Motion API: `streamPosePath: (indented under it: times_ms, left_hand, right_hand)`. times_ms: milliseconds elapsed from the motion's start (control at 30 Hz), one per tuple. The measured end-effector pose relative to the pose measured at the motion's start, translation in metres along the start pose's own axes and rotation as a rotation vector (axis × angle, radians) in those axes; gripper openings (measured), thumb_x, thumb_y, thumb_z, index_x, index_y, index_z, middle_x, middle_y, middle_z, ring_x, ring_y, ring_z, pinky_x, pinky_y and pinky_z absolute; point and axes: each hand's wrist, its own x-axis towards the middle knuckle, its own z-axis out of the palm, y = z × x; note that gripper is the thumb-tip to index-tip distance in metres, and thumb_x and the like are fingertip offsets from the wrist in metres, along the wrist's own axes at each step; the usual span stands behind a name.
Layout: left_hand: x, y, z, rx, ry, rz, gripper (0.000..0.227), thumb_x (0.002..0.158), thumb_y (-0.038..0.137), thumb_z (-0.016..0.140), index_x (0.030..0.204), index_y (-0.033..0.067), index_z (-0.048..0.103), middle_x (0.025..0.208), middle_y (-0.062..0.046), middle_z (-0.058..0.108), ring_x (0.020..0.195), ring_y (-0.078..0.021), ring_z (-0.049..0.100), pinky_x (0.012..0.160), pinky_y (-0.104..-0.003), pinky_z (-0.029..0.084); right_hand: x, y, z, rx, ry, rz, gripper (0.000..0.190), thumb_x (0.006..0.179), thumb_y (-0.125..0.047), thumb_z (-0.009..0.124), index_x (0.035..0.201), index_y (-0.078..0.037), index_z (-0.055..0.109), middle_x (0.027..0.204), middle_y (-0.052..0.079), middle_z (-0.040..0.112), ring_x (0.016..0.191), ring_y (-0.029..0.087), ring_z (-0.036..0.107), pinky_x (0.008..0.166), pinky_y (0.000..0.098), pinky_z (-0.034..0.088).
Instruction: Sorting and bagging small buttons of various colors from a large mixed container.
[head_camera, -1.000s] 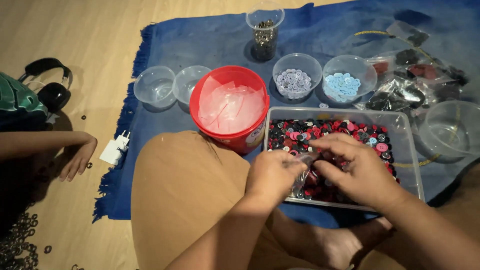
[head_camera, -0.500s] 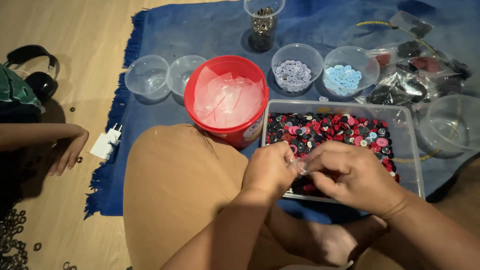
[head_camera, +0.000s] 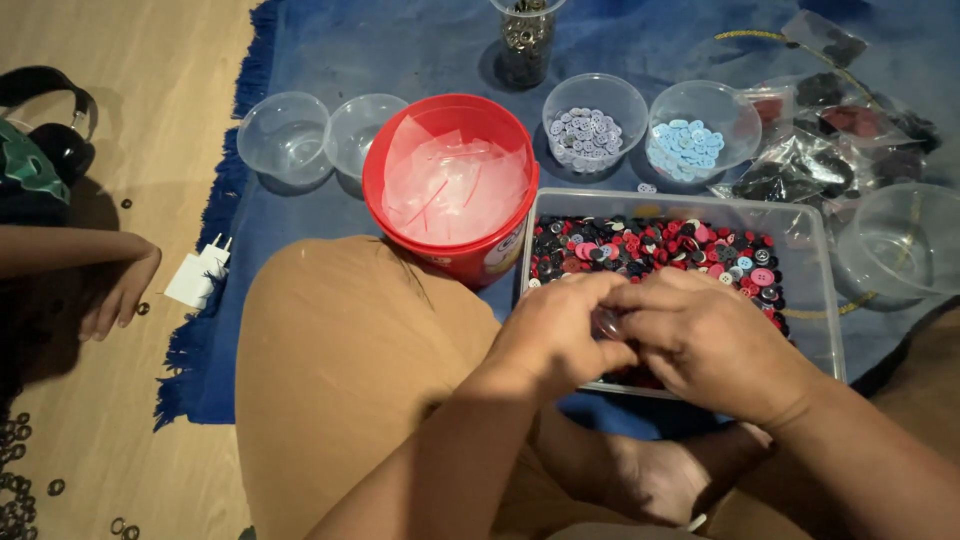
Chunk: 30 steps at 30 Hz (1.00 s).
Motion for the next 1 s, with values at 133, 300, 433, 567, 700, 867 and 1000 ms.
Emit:
streamPosePath:
  times_ms: [133, 300, 433, 567, 700, 867, 1000]
  left_hand:
    - [-0.001, -0.010, 0.004, 0.041, 0.102, -0.091, 0.055, 0.070, 0.023, 0.082, 0.123, 0.0105, 0.068, 0.118, -0.007, 0.074, 0.102, -0.0299, 0.071, 0.088, -0.039, 0.056]
    - [0.005, -0.010, -0.001, 0.023, 0.079, -0.394, 0.054, 0.080, 0.037, 0.076, 0.130, 0.0205, 0.068, 0.116, -0.006, 0.075, 0.118, -0.0311, 0.069, 0.099, -0.045, 0.055]
    - [0.000, -0.005, -0.007, -0.002, 0.097, -0.390, 0.055, 0.080, 0.036, 0.076, 0.133, 0.0213, 0.067, 0.111, -0.005, 0.077, 0.116, -0.0300, 0.070, 0.100, -0.044, 0.056]
    - [-0.001, -0.002, -0.011, 0.023, 0.031, -0.416, 0.066, 0.079, 0.034, 0.077, 0.142, 0.0250, 0.058, 0.123, -0.005, 0.072, 0.122, -0.0296, 0.066, 0.103, -0.047, 0.054]
    - [-0.015, -0.012, 0.001, -0.009, 0.145, -0.214, 0.068, 0.076, 0.013, 0.076, 0.141, 0.0129, 0.057, 0.118, -0.011, 0.070, 0.094, -0.0285, 0.071, 0.084, -0.039, 0.056]
    - [-0.012, -0.011, -0.001, -0.051, 0.165, -0.204, 0.067, 0.076, 0.014, 0.077, 0.140, 0.0126, 0.058, 0.106, -0.003, 0.075, 0.086, -0.0198, 0.072, 0.078, -0.034, 0.057]
    - [-0.011, -0.008, -0.006, -0.031, 0.185, -0.266, 0.063, 0.078, 0.014, 0.074, 0.139, 0.0144, 0.060, 0.109, -0.002, 0.076, 0.090, -0.0218, 0.072, 0.082, -0.036, 0.057]
  right_hand:
    - [-0.014, 0.009, 0.013, 0.324, 0.171, 0.321, 0.045, 0.071, 0.006, 0.063, 0.112, -0.007, 0.074, 0.124, 0.009, 0.073, 0.111, 0.023, 0.070, 0.093, 0.0322, 0.055]
    - [-0.017, 0.034, 0.041, 0.098, -0.272, 0.632, 0.064, 0.082, -0.024, 0.079, 0.143, -0.021, 0.061, 0.146, 0.019, 0.056, 0.132, 0.045, 0.056, 0.106, 0.0580, 0.050]
    - [-0.025, 0.038, 0.071, -0.131, -0.547, 0.481, 0.070, 0.076, -0.055, 0.084, 0.139, -0.036, 0.060, 0.161, 0.010, 0.036, 0.146, 0.043, 0.038, 0.108, 0.0651, 0.043]
    - [-0.035, 0.061, 0.062, -0.131, -0.453, 0.353, 0.047, 0.072, -0.031, 0.086, 0.117, -0.037, 0.075, 0.144, 0.003, 0.059, 0.130, 0.037, 0.059, 0.100, 0.0528, 0.054]
    - [-0.065, 0.098, 0.051, -0.103, -0.283, 0.504, 0.032, 0.068, -0.020, 0.084, 0.100, -0.024, 0.084, 0.134, -0.002, 0.069, 0.107, 0.026, 0.071, 0.096, 0.0387, 0.056]
    - [-0.087, 0.121, 0.034, -0.219, -0.159, 0.751, 0.039, 0.079, -0.013, 0.074, 0.115, -0.027, 0.078, 0.136, -0.003, 0.068, 0.112, 0.025, 0.069, 0.097, 0.0387, 0.055]
    - [-0.077, 0.105, 0.022, -0.378, -0.083, 0.803, 0.026, 0.085, -0.018, 0.072, 0.108, -0.025, 0.081, 0.126, -0.004, 0.072, 0.099, 0.024, 0.070, 0.086, 0.0375, 0.057]
